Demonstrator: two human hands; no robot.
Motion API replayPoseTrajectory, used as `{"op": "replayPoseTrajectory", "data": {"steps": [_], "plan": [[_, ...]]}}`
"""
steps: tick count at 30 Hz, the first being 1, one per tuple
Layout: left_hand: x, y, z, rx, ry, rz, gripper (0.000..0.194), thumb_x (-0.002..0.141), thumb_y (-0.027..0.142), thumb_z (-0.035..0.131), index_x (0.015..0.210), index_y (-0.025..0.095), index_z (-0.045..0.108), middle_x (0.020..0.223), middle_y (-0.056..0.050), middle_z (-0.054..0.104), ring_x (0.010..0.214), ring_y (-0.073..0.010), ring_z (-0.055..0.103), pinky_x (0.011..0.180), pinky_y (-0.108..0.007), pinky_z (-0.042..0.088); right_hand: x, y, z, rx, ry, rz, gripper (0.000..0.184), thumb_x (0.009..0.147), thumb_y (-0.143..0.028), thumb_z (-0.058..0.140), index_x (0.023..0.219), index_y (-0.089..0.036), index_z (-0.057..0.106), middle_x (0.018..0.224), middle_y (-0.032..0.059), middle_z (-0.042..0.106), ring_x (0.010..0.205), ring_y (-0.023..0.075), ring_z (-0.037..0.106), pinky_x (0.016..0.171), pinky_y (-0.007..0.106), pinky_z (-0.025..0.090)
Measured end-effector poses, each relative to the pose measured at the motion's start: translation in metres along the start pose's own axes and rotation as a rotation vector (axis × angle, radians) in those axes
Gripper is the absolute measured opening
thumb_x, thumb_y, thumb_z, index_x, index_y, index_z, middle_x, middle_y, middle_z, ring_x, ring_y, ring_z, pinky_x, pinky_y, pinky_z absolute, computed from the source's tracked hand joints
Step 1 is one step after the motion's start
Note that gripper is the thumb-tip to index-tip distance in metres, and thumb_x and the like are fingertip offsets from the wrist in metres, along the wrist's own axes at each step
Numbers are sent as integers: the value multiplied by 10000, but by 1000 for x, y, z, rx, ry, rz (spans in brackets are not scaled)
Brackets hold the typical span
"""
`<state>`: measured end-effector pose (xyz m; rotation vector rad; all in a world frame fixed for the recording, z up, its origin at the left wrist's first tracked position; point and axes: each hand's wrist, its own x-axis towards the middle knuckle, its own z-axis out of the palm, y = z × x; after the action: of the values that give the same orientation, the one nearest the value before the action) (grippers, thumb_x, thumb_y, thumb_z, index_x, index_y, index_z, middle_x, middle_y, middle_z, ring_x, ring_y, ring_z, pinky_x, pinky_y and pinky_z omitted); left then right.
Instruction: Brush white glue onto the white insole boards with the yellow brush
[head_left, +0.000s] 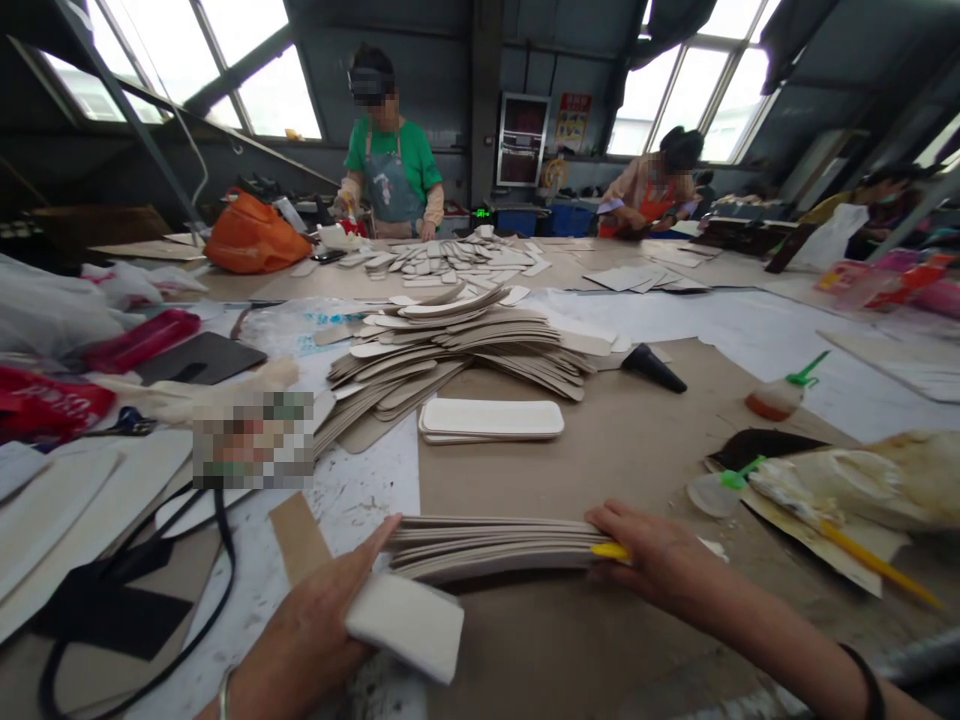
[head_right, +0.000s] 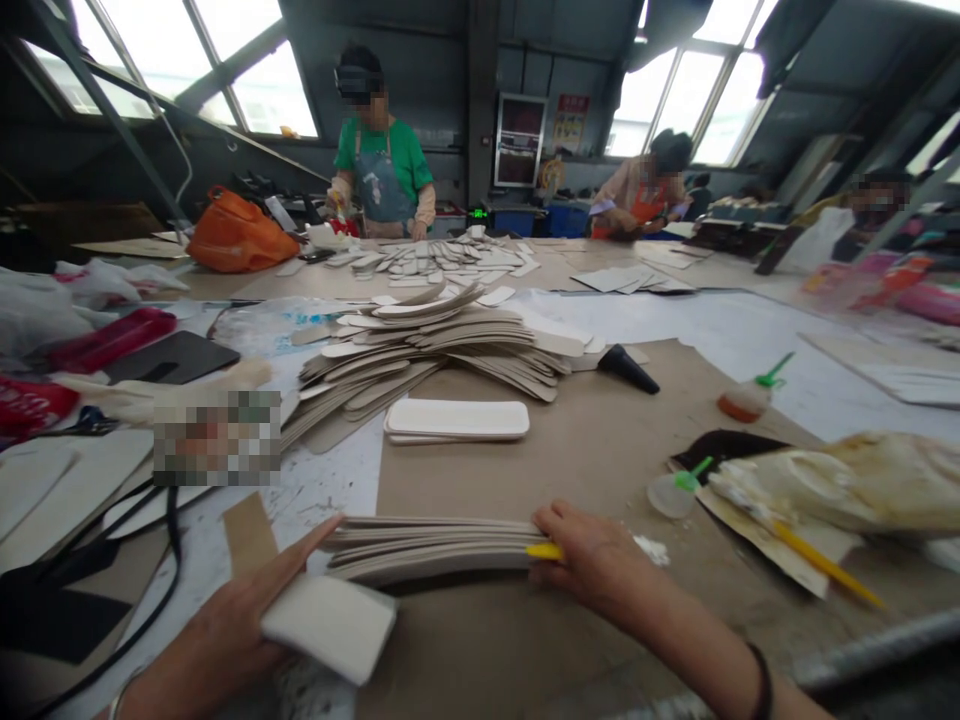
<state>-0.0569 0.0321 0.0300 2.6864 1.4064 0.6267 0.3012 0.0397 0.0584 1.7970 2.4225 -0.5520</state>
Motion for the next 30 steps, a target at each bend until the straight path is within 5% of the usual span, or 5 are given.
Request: {"op": "replayPoseTrajectory", "data": {"steps": [7,16,20,26,30], "plan": [[24,1,-3,-49,-284,-329,712,684,169,402,1374,109,239,880,-69,713,721,-202,674,620,-264,520,-3,-2,0,-18,-13,21,199,747,-280,585,931,-217,544,938,45,600,843,208,588,702,284,418],[13,-14,-10,-330,-292,-294,475,861,338,292,1321,242,355,595,51,616,649,-145,632,687,-207,477,-11,-10,-7,-45,-55,22,163,770,-236,593,922,-205,542,943,41,603,825,197,605,661,269,418],[19,-5,-8,-121,-323,-317,659,776,357,443,1383,221,224,650,47,652,644,-174,642,603,-223,467,-12,-8,-3,-66,-22,-3,156,760,-214,605,903,-202,542,910,34,598,786,188,607,619,255,408],[34,4,-6,172,-681,-288,645,676,167,402,1320,186,391,978,-84,700,868,-257,655,726,-354,498,-14,-6,5,-67,53,-33,203,717,-156,630,895,-205,547,877,22,600,760,179,609,611,246,427],[24,4,3,269,-611,-230,628,657,87,367,1278,144,442,954,-108,704,828,-244,659,711,-348,501,-21,1,9,-19,173,-61,499,650,-161,711,1103,-180,503,989,69,615,871,217,609,718,305,480]]}}
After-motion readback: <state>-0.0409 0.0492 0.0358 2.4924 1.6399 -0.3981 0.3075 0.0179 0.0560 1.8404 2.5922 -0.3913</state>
